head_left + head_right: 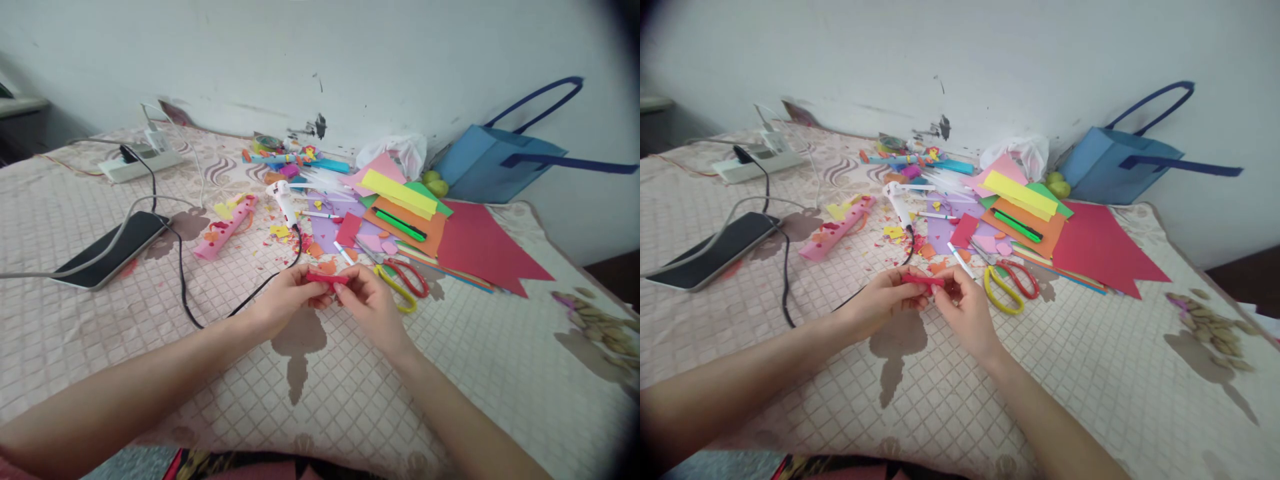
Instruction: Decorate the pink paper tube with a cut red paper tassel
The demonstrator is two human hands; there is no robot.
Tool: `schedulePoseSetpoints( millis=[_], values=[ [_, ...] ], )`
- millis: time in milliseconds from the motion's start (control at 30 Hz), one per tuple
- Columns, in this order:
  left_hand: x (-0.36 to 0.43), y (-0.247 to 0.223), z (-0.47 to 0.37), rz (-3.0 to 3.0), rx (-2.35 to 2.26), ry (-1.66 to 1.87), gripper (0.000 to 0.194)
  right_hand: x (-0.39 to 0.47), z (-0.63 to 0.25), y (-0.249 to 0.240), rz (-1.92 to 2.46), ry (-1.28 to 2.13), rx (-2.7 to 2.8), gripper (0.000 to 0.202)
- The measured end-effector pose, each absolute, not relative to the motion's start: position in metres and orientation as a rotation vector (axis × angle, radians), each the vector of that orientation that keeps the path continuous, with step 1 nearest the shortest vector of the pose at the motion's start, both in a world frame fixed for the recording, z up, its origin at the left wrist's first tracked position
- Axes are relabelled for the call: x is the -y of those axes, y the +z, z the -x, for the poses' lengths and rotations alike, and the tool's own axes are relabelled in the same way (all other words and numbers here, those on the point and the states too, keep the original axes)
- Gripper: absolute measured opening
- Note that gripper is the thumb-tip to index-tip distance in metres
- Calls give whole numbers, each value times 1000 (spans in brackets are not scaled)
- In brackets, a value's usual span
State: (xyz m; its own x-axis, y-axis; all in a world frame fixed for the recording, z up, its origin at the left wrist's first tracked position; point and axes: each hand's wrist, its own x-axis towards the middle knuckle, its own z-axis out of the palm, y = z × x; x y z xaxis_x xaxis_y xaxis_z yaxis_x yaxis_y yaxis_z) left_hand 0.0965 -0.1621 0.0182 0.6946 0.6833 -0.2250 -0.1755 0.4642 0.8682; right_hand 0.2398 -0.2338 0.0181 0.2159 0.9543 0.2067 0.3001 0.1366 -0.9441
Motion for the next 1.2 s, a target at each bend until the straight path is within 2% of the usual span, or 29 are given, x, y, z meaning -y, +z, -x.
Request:
schedulePoseSetpoints(
  millis=[300, 533, 667, 800, 967, 1200],
  values=[
    [162, 19, -98, -893, -597, 562, 11, 234, -238, 18, 1379, 741, 1319, 1],
    [160, 18, -97, -765, -582, 529, 10, 237, -236, 21, 1391, 554, 1461, 10],
    [159, 17, -96, -753, -543, 515, 11, 235, -239, 21, 1386, 712, 1314, 3],
    [159, 17, -96, -798, -481, 530, 10, 232, -242, 21, 1361, 902, 1141, 7],
    [160, 19, -97, -873, -462, 540, 21, 232, -242, 20, 1336, 947, 1101, 7],
    [160, 17, -96, -938, -531, 567, 21, 233, -241, 22, 1342, 928, 1127, 5]
  ],
)
